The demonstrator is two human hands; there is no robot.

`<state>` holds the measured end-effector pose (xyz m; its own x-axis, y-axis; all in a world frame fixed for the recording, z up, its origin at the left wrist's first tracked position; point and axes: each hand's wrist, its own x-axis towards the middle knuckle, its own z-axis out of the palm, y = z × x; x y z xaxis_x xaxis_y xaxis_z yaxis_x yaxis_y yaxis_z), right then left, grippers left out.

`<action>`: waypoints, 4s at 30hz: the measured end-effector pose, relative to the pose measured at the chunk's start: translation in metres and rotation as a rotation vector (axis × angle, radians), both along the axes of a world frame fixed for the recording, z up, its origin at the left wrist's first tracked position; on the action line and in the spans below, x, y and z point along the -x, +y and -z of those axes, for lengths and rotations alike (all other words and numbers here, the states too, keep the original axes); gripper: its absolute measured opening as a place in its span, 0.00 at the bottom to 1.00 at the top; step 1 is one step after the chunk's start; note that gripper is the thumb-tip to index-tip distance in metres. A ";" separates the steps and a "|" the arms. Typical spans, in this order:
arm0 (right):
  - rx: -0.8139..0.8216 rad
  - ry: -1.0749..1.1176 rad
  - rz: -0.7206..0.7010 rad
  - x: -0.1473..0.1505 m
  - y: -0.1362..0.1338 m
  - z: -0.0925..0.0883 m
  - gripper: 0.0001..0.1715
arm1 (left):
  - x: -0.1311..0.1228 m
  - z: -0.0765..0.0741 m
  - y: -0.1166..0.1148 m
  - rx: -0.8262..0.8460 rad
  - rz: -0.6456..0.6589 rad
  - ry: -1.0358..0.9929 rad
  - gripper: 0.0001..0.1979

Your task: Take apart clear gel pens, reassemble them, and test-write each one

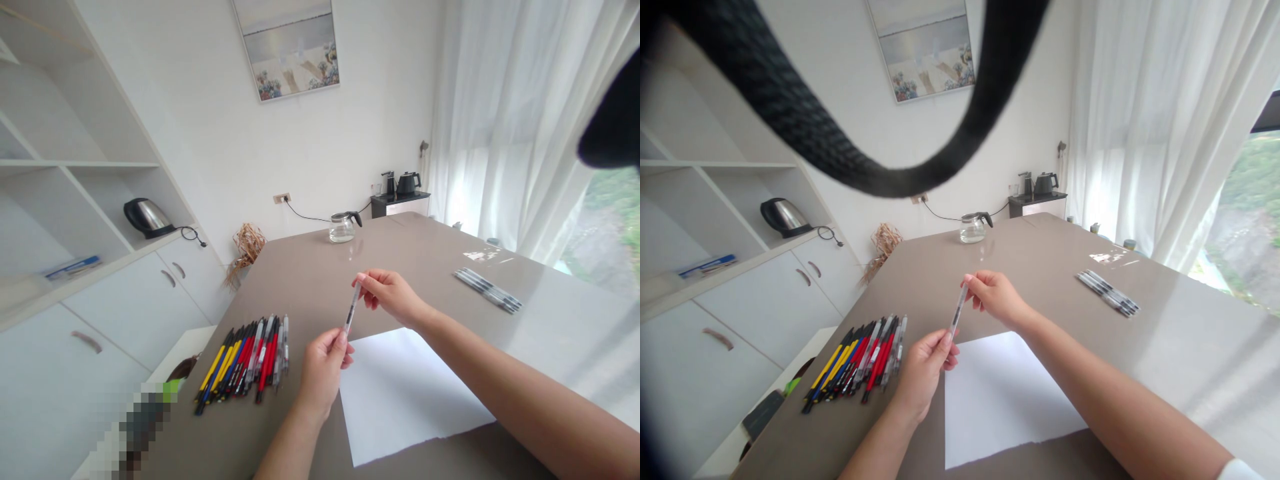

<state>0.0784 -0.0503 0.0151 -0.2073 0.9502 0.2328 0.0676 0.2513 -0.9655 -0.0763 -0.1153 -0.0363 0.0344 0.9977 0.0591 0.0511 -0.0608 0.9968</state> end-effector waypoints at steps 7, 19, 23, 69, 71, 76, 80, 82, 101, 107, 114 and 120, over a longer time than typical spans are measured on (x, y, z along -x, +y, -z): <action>-0.018 -0.105 0.148 -0.004 0.010 0.012 0.20 | -0.001 0.001 0.000 0.001 -0.002 0.011 0.19; 0.027 -0.048 0.095 -0.006 0.011 0.010 0.17 | 0.002 0.002 0.002 0.008 -0.034 0.021 0.19; 0.046 -0.031 0.104 -0.006 0.013 0.013 0.21 | 0.002 0.003 0.002 0.005 -0.022 0.043 0.18; 0.044 0.170 0.025 0.004 0.003 0.011 0.17 | 0.001 0.002 0.002 -0.009 -0.030 0.027 0.18; 0.045 0.125 0.085 0.004 0.007 0.015 0.19 | 0.001 0.002 0.002 -0.012 -0.026 0.038 0.18; 0.075 0.107 0.094 0.002 0.007 0.015 0.20 | 0.001 0.001 0.001 -0.013 -0.022 0.055 0.18; 0.093 0.208 -0.024 0.004 0.001 0.007 0.20 | 0.001 0.001 0.002 -0.010 -0.027 0.045 0.19; 0.081 0.221 -0.025 0.004 0.001 0.008 0.17 | 0.001 0.002 0.002 -0.010 -0.024 0.041 0.19; 0.091 0.154 0.016 0.004 0.007 0.016 0.18 | 0.001 0.002 0.001 -0.041 -0.003 0.045 0.19; 0.101 0.215 -0.011 0.004 0.004 0.015 0.18 | 0.000 -0.001 0.000 -0.037 -0.003 0.010 0.19; 0.178 0.318 -0.141 0.003 0.003 0.012 0.15 | 0.001 -0.002 -0.002 -0.013 0.016 0.003 0.20; 0.125 0.246 0.006 0.006 0.005 0.015 0.15 | 0.001 -0.005 -0.003 -0.040 0.030 0.066 0.18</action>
<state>0.0721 -0.0452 -0.0004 -0.1534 0.9756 0.1569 -0.1721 0.1300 -0.9765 -0.0774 -0.1180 -0.0313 0.0696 0.9930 0.0951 0.1145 -0.1026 0.9881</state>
